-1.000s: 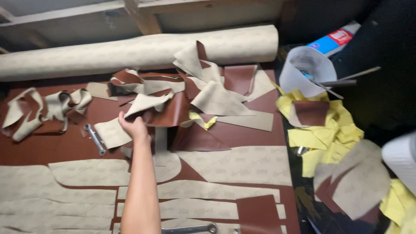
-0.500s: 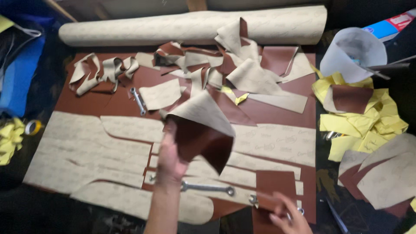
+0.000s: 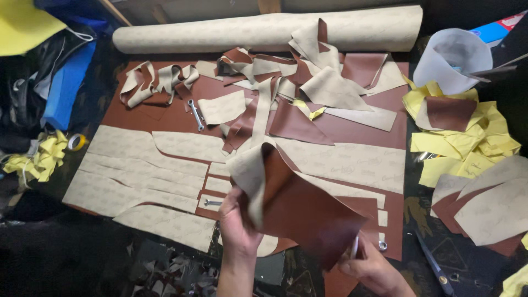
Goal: The person uses shears to cut a large sheet of patterned material on a workbench. They use wrenches to hold down sections of the material while cutting along curved and straight lines. The person also peels off a backing layer from a cut piece and repositions several cut pieces on the table.
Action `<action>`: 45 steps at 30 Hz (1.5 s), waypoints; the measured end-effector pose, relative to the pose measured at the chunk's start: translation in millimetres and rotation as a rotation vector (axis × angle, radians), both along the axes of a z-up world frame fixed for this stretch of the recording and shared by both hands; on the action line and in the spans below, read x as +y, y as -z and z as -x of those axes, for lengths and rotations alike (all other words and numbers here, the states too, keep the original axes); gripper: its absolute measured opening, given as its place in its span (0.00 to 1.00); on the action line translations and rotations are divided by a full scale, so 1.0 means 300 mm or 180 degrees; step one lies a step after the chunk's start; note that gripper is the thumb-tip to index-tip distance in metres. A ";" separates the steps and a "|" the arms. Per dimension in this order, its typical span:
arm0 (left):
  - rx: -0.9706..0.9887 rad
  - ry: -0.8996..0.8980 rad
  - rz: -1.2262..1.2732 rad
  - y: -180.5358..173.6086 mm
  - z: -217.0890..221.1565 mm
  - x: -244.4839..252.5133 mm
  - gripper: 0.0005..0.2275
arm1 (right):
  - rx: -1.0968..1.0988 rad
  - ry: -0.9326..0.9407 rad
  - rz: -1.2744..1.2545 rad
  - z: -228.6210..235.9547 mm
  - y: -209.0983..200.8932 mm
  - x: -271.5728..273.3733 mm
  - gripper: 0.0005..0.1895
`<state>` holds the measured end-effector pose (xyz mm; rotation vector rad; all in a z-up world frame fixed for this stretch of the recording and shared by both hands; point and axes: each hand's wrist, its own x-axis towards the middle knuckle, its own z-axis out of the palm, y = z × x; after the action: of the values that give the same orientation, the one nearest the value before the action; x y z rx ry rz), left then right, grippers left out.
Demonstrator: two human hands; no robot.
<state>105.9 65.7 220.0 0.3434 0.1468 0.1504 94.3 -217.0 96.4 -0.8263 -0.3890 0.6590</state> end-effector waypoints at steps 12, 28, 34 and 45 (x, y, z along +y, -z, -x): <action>0.0254 -0.0435 -0.1024 0.051 -0.008 0.010 0.25 | 0.1310 0.1117 0.1435 0.074 0.124 -0.132 0.22; 0.0810 0.0042 -0.1607 0.326 -0.244 0.072 0.13 | 0.1845 0.1826 0.2188 -0.041 0.046 -0.241 0.16; 0.0068 -0.0266 -0.2102 0.112 -0.757 0.193 0.31 | 0.0351 0.1936 0.1634 -0.489 -0.185 -0.189 0.28; -0.1344 0.1689 -0.7077 0.515 -0.147 -0.360 0.31 | 0.0717 0.1975 0.2925 -0.114 0.282 -0.318 0.16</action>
<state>150.1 -42.3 65.6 2.5112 -0.6358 -0.2243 128.6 -312.3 11.9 -1.6315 0.4211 0.3112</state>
